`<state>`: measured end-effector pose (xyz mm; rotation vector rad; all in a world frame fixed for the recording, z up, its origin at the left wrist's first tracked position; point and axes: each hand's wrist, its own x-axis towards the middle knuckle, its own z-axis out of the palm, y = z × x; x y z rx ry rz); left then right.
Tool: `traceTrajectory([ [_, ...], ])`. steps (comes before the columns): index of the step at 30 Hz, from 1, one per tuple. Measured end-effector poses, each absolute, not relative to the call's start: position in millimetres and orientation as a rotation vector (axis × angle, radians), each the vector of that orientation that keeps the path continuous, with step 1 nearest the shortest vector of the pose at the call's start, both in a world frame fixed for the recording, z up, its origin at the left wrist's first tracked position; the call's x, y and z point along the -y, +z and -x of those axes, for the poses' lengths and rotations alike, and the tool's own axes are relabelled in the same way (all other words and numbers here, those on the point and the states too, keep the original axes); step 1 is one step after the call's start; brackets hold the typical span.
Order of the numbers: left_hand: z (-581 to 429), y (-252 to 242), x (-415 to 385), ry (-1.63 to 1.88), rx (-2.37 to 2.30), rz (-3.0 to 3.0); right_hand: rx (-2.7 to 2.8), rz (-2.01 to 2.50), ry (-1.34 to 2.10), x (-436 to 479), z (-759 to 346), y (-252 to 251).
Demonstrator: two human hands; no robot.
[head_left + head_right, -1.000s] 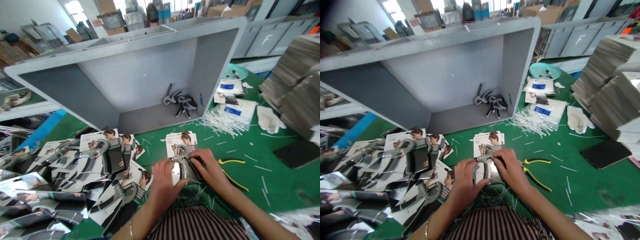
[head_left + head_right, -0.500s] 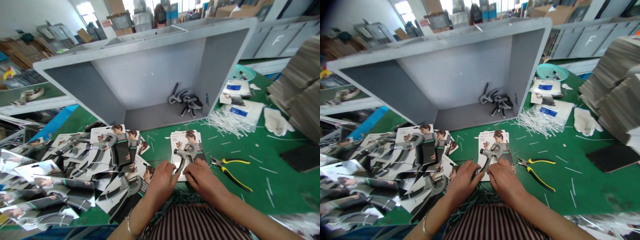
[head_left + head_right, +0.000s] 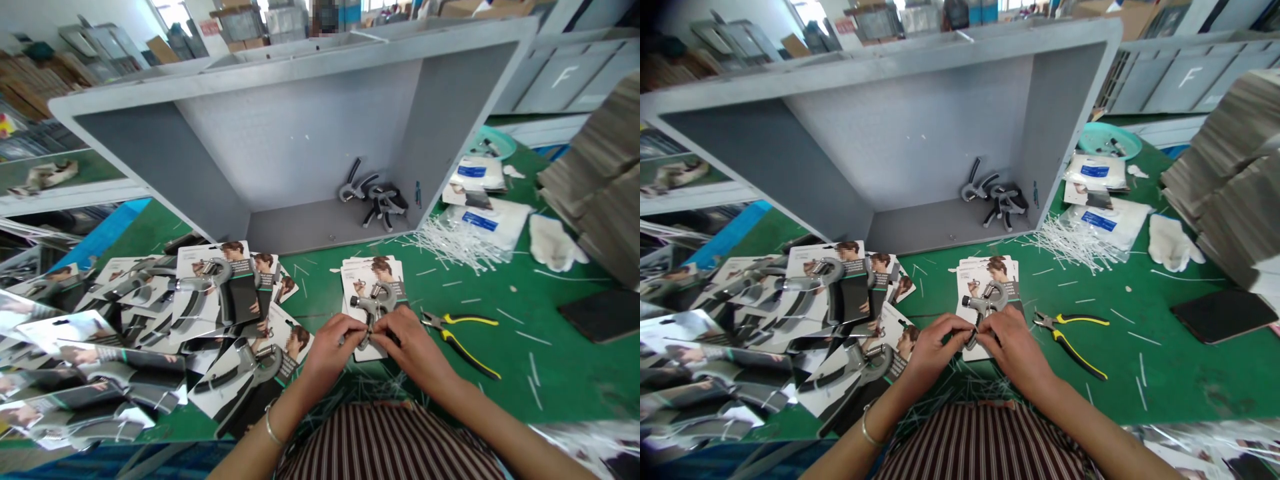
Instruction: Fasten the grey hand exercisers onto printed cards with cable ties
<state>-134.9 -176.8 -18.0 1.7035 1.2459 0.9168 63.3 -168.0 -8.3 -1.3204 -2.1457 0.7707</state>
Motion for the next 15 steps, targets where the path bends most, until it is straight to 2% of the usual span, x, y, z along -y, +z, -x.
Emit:
traceTrajectory([
  [9,136.7,-23.6,175.2,0.921,-1.192,-1.607,2.555,1.331,0.365,165.6,-69.9,1.2],
  [15,134.9,-21.2,173.7,0.902,-1.181,-1.635,2.594,1.326,0.283,161.1,-63.6,4.0],
])
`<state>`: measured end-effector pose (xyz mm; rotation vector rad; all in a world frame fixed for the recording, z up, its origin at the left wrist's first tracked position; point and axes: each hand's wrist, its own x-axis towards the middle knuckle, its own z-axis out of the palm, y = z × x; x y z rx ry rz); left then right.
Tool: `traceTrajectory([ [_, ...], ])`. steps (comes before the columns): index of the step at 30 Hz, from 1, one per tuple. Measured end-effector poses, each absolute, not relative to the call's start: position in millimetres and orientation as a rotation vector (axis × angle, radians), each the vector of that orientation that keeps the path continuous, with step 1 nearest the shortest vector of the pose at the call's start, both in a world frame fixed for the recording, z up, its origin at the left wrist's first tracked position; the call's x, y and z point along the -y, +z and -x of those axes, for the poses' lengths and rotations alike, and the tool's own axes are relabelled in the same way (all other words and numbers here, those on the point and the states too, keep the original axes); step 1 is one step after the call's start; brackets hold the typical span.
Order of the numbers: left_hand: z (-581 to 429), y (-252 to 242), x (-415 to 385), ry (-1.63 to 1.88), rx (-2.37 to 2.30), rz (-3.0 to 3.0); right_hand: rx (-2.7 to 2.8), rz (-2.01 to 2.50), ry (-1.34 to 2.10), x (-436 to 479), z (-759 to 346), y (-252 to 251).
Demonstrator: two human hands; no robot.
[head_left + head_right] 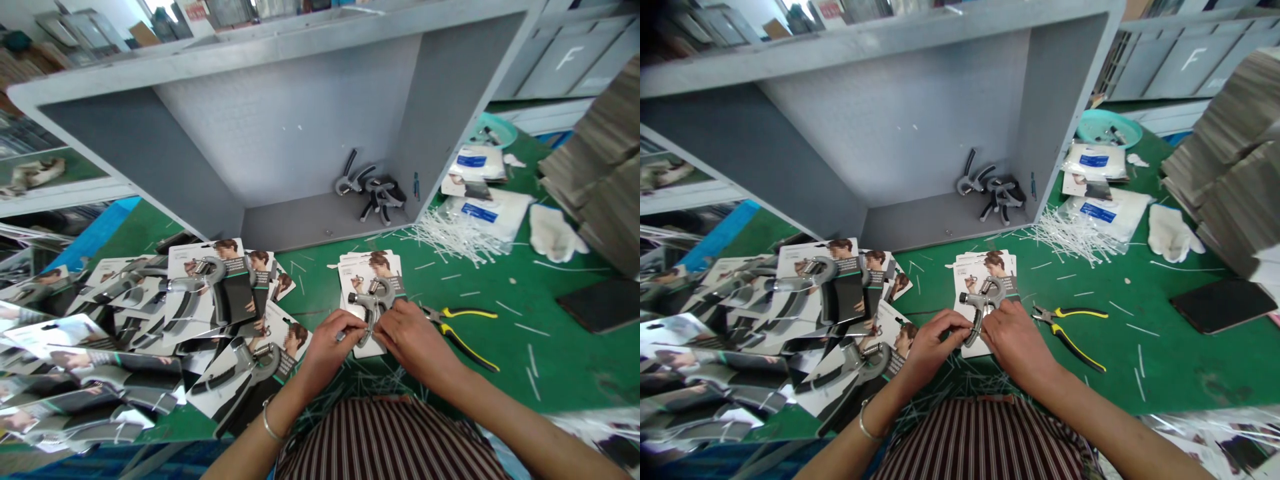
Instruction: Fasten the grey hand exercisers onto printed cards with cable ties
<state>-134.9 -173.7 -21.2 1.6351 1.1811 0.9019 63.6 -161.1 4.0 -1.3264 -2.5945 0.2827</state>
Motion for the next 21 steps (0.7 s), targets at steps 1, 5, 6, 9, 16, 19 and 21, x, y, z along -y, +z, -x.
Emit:
traceTrajectory([
  [1,134.7,-21.0,173.5,0.901,-1.181,-1.635,2.6,1.323,0.281,160.8,-63.4,4.4],
  [5,134.2,-21.0,173.0,0.91,-1.188,-1.636,2.606,1.302,0.298,160.0,-63.4,5.9],
  [6,134.5,-21.0,172.8,0.911,-1.188,-1.637,2.607,1.299,0.304,159.6,-63.6,6.3],
  [9,136.9,-21.3,172.0,0.913,-1.194,-1.614,2.614,1.297,0.323,158.4,-64.3,7.1],
  [16,137.7,-21.0,169.6,0.881,-1.196,-1.656,2.607,1.263,0.331,156.5,-63.4,8.0],
  [19,135.5,-18.7,167.9,0.855,-1.19,-1.744,2.583,1.243,0.382,155.7,-62.8,8.0],
  [21,135.8,-16.1,166.9,0.828,-1.173,-1.789,2.524,1.228,0.471,155.4,-63.5,7.3],
])
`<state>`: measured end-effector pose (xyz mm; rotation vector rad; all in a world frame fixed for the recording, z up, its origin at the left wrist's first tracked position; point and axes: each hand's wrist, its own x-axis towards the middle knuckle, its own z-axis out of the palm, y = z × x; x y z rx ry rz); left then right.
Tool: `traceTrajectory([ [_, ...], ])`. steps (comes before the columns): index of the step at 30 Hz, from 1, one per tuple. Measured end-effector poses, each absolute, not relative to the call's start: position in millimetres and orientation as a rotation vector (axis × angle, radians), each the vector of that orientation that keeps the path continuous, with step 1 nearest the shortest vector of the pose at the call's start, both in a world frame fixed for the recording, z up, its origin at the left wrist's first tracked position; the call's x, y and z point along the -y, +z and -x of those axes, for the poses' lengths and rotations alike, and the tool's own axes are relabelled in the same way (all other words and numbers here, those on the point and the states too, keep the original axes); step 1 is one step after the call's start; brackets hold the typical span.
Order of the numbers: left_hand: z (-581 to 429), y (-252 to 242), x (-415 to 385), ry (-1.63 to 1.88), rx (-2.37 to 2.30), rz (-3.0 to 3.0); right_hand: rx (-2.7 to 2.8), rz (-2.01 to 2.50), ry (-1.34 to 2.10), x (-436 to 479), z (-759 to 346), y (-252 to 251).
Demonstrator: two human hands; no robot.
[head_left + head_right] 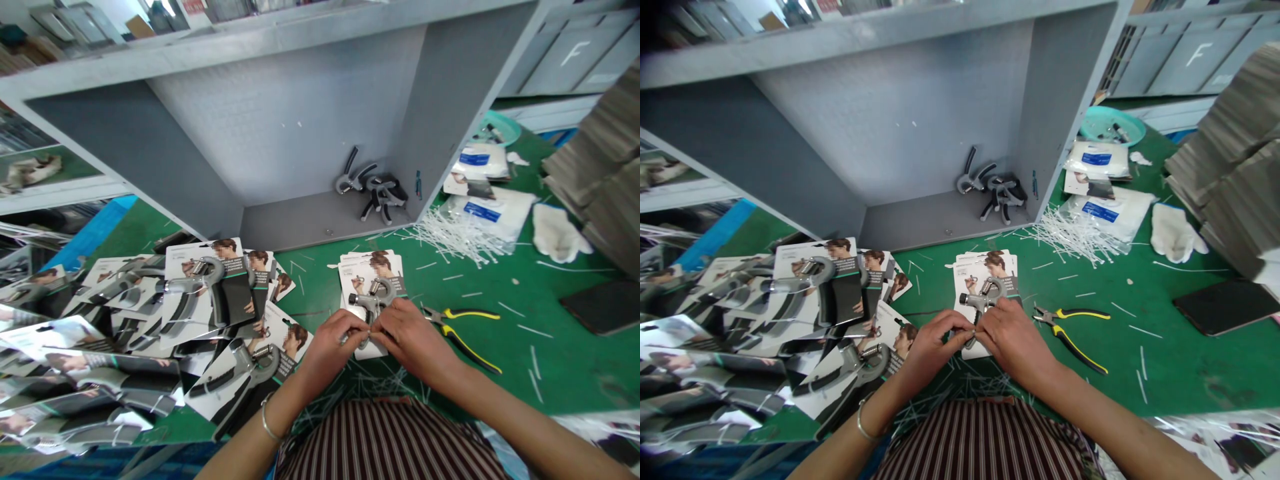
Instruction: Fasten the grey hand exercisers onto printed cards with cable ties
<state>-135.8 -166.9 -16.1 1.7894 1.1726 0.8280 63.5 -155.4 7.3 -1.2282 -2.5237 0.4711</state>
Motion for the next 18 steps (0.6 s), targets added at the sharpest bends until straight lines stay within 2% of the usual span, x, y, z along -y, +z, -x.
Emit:
traceTrajectory([
  [4,137.1,-6.3,170.3,0.723,-1.164,-1.987,2.379,1.211,0.639,156.5,-64.0,5.0],
  [10,129.6,16.4,182.8,0.294,-1.482,-2.504,2.325,1.208,0.688,158.4,-55.9,2.8],
  [18,138.4,27.5,180.7,0.621,-1.207,-2.151,2.358,1.076,0.786,161.6,-66.4,-2.1],
])
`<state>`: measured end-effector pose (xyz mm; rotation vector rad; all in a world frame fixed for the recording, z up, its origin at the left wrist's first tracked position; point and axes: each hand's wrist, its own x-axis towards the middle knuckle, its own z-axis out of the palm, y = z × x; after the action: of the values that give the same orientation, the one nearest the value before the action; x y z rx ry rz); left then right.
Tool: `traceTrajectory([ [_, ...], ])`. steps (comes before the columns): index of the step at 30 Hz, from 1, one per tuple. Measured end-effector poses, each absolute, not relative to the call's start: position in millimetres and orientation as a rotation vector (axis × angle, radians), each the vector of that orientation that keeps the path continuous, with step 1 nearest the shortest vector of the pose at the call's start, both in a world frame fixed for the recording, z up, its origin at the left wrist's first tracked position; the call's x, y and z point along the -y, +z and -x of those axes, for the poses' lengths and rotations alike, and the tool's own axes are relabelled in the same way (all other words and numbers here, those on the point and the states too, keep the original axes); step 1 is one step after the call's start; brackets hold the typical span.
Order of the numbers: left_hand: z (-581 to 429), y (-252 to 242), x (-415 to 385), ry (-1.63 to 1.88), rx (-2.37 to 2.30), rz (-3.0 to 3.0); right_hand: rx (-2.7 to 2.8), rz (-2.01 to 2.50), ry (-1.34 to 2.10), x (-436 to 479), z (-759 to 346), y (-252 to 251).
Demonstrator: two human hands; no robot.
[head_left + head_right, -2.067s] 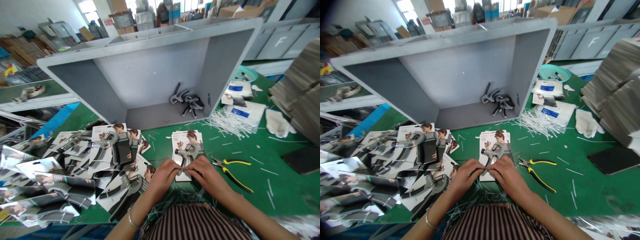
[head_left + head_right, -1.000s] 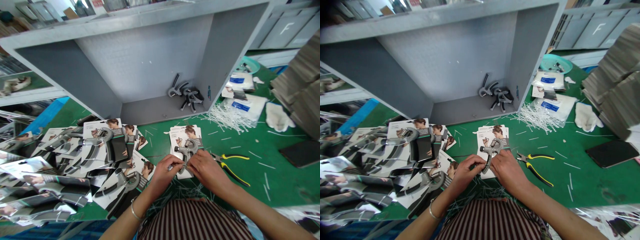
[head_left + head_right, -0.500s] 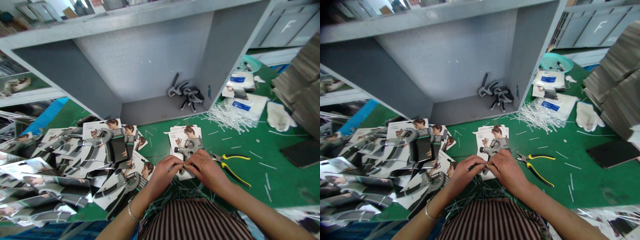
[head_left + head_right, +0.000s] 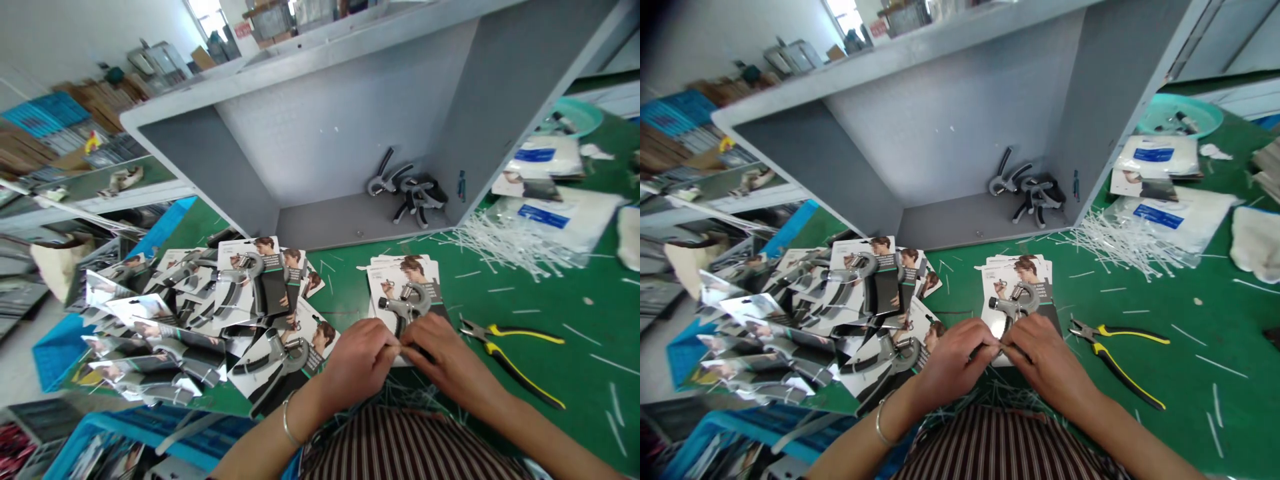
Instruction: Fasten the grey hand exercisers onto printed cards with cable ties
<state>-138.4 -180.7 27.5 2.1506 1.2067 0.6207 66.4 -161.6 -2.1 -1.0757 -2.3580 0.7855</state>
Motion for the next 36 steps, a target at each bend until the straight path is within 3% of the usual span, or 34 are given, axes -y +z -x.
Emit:
traceTrajectory([
  [13,141.7,-49.4,188.3,0.84,-1.449,-2.239,2.201,1.033,0.789,167.0,-65.4,-15.8],
  [20,157.1,-27.3,183.9,0.684,-1.541,-1.821,2.323,1.602,0.232,187.2,-191.7,-37.4],
  [23,151.7,-22.2,172.7,0.597,-1.673,-1.683,2.467,1.787,0.144,186.2,-238.1,-52.2],
  [27,147.4,-18.7,152.8,0.467,-1.617,-1.739,2.478,1.785,0.529,180.5,-244.0,-45.4],
  [32,160.9,-7.9,148.1,0.455,-1.576,-1.469,1.62,1.623,1.795,189.4,-216.5,-9.4],
  [36,156.9,2.0,154.2,0.724,-1.309,-1.113,1.17,1.227,2.268,197.6,-182.8,17.2],
])
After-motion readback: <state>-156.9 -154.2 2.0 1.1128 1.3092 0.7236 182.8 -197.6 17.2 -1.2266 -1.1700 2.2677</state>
